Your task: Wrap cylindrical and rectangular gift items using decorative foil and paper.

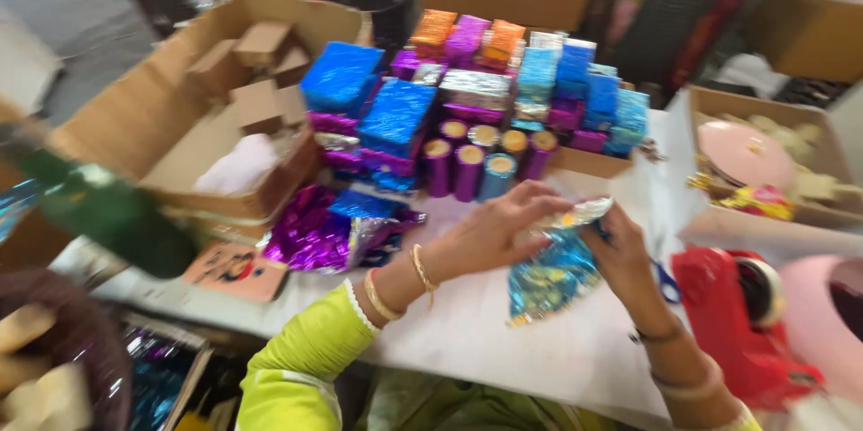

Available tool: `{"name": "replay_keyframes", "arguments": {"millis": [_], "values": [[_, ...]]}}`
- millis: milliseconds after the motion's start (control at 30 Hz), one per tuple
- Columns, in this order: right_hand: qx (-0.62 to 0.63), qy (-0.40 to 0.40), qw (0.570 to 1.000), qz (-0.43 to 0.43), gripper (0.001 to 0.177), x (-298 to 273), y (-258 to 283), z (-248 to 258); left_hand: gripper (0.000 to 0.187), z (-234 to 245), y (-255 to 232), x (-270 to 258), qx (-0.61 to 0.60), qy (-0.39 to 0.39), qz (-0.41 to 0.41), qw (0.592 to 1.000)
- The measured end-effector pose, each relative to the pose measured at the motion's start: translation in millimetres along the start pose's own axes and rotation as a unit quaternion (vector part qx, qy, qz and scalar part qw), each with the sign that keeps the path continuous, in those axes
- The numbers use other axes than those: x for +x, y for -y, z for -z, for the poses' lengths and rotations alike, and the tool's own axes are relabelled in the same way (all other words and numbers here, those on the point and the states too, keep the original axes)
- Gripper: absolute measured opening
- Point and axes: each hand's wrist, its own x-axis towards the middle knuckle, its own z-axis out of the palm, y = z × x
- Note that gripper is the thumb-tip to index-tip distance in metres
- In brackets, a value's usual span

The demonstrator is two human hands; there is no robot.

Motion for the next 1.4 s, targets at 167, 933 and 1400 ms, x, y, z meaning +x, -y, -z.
{"name": "replay_keyframes", "arguments": {"millis": [167,933,1400], "values": [[0.135,0.025,0.99,0.019,0.033,26,-26,-12,0.037,-30,82,-11,-0.162,-0.019,0.171,0.972],[0.118,-0.05,0.992,-0.02,0.048,3,-34,-27,0.027,-48,85,-48,-0.302,-0.164,0.277,0.897],[0.336,0.003,0.932,-0.135,0.03,11,-25,-27,0.053,-19,58,-47,0.184,-0.048,-0.034,0.981]]}}
